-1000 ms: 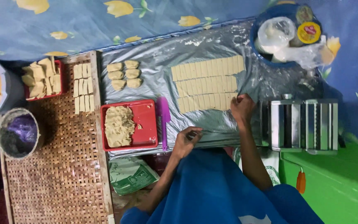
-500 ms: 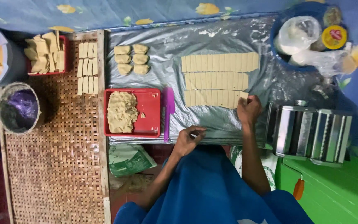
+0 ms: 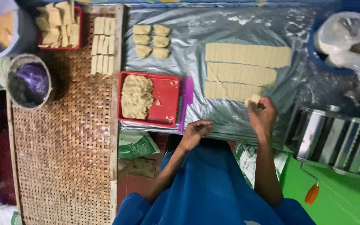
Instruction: Shaping and folding small pieces of dough into a specific snack form on a woven mat.
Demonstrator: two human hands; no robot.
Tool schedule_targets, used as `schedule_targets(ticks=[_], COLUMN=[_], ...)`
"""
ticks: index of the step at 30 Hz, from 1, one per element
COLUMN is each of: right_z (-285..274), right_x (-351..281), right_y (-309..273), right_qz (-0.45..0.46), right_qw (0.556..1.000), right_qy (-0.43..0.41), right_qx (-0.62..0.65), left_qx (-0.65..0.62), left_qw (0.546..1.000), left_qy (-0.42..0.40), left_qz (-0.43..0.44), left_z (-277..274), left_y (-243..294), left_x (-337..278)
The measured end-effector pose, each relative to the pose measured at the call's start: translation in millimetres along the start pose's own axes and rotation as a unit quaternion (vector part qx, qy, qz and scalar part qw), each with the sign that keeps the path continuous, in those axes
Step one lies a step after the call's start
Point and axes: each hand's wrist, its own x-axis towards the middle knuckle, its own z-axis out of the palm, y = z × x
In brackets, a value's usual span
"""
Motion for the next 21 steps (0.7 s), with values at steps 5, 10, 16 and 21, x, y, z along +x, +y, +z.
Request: schedule_targets(ticks=[5,10,16,21], right_z=[40,124,220,275], right_x=[-46,-93,-137,-161], right_y=[-72,-121,-171,-218], right_qz=[0.012,0.026,0.021,-0.07], right_qw=[0.972,0.938,0.928,0.937], right_qy=[-0.191,-0.297,-0.356,-0.337], right_qx=[0.136,0.177,0.104,0.051], left_qx=[-0.042,-0.077,-0.173,-0.255], left_qw=[0.996,0.99,0.963,0.934], left_qy=[0.071,0.115,0.206,0.251], left_qz=[-0.023,-0.022,-0.002,0.02], left_z=[-35,-106,-211,-289], left_y=[27,19,54,58], left_x=[3,5,-6,-11])
